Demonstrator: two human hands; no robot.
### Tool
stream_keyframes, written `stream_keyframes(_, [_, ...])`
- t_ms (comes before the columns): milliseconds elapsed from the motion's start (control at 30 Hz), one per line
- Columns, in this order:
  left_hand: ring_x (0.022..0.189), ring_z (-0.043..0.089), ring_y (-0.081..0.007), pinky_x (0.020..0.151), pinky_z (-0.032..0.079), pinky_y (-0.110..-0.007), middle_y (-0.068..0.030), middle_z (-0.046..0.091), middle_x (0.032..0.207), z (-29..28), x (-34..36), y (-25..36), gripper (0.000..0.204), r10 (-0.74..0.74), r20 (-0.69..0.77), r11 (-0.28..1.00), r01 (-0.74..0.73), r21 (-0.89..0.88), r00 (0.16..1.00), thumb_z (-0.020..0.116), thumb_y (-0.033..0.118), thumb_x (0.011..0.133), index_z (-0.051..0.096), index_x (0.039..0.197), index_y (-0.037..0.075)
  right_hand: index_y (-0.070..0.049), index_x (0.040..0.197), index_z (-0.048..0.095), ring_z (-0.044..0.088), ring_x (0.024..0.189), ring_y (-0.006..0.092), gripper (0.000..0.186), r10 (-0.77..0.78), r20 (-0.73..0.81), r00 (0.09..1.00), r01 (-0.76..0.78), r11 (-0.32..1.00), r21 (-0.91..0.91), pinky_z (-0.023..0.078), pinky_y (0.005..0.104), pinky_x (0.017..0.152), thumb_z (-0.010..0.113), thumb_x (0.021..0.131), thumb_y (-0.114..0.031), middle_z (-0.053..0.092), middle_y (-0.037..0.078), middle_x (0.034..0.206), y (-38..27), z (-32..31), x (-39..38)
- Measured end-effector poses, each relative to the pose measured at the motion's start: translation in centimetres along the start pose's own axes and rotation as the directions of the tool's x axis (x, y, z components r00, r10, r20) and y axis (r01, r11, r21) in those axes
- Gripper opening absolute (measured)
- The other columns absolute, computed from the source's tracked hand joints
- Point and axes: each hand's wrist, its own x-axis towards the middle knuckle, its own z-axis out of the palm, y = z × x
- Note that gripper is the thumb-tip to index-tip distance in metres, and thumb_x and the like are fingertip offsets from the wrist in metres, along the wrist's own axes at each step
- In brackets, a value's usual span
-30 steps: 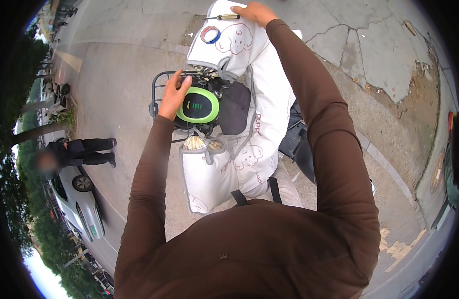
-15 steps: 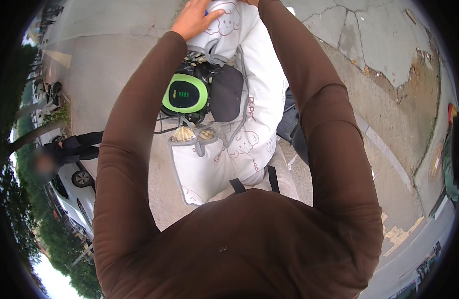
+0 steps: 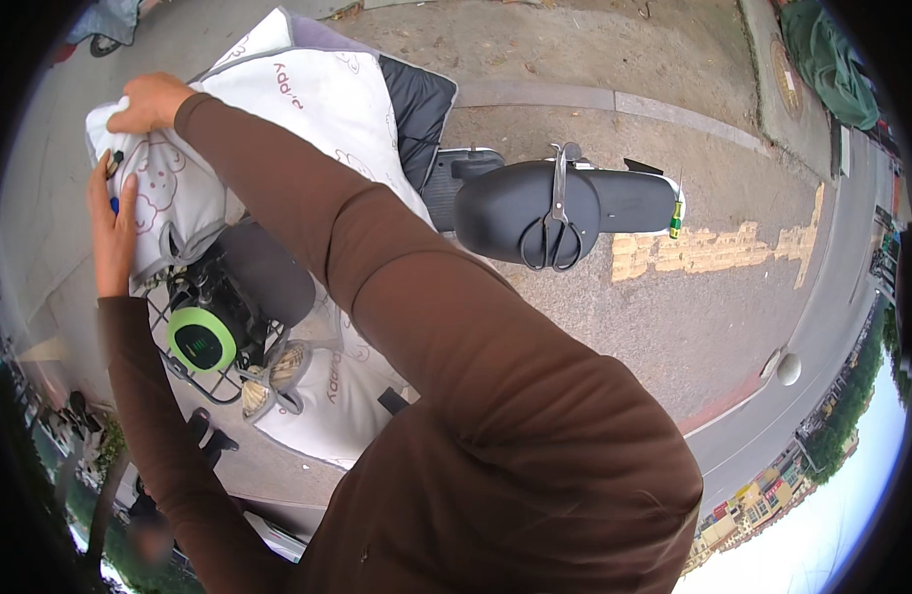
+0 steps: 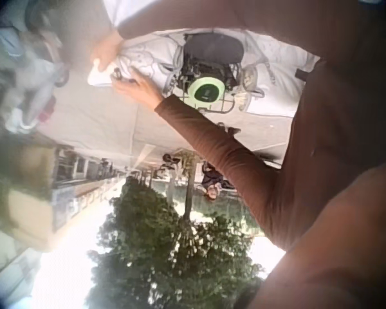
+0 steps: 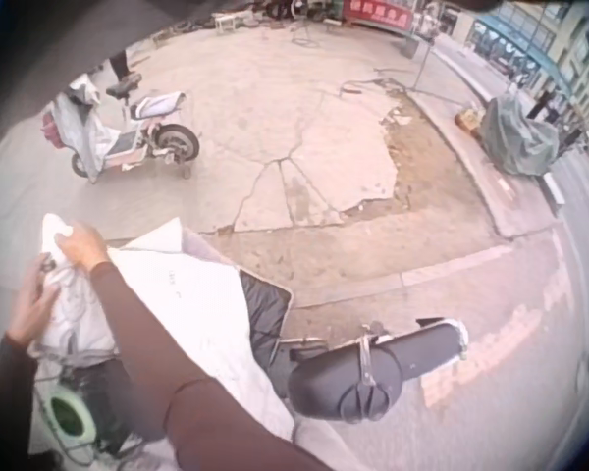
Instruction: The person works on the front basket area of a white scooter, manipulating wires and components inside a green-rimmed black housing. They use a screwdriver to adjust parts within the housing and later remove a white cover from the scooter seat.
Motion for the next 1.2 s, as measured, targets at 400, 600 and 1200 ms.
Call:
stream_keyframes(400, [0.126,0.046,-0.0272,0.106,0.034,-0.036,-0.0165,0.052,0.132,-1.9,-0.1,2.0,0.053,-0.074,-0.024,0.993,0.076,0.09,0.997,0.055,0.039,0.097,0.048,0.137,0.006,0.002,0.095,0.07,0.065,0.094,0.0426,0.056,-0.077,0.059,0.995,0.088,0.971,-0.224,0.049,0.0496,0.085,0.056,0.086,-0.052,0.066,0.03,0.096,-2.6,-2.9,-0.5])
stream_keyframes(600, [0.106,0.057,-0.027,0.087,0.047,-0.035,-0.0161,0.058,0.116,-2.9,-0.5,2.3,0.056,-0.192,-0.091,0.979,0.184,-0.088,0.977,0.071,0.026,0.083,0.052,0.13,0.003,-0.001,0.095,0.061,0.064,0.079,0.0396,0.026,0.043,0.048,0.998,-0.046,0.997,0.065,0.05,0.0471,0.071,0.056,0.088,-0.025,0.066,0.022,0.087,-1.7,-6.2,-4.0])
stream_keyframes(1200, [0.141,0.031,-0.0287,0.116,0.02,-0.047,-0.0187,0.038,0.148,-7.5,-12.7,5.2,0.077,-0.435,-0.173,0.655,0.179,-0.734,0.884,0.025,0.06,0.099,0.036,0.143,-0.002,0.0,0.101,0.064,0.056,0.067,0.011,0.017,0.338,0.058,0.939,-0.343,0.923,0.175,0.045,0.0276,0.062,0.056,0.094,-0.013,0.064,0.008,0.077,-3.3,-15.0,-46.0])
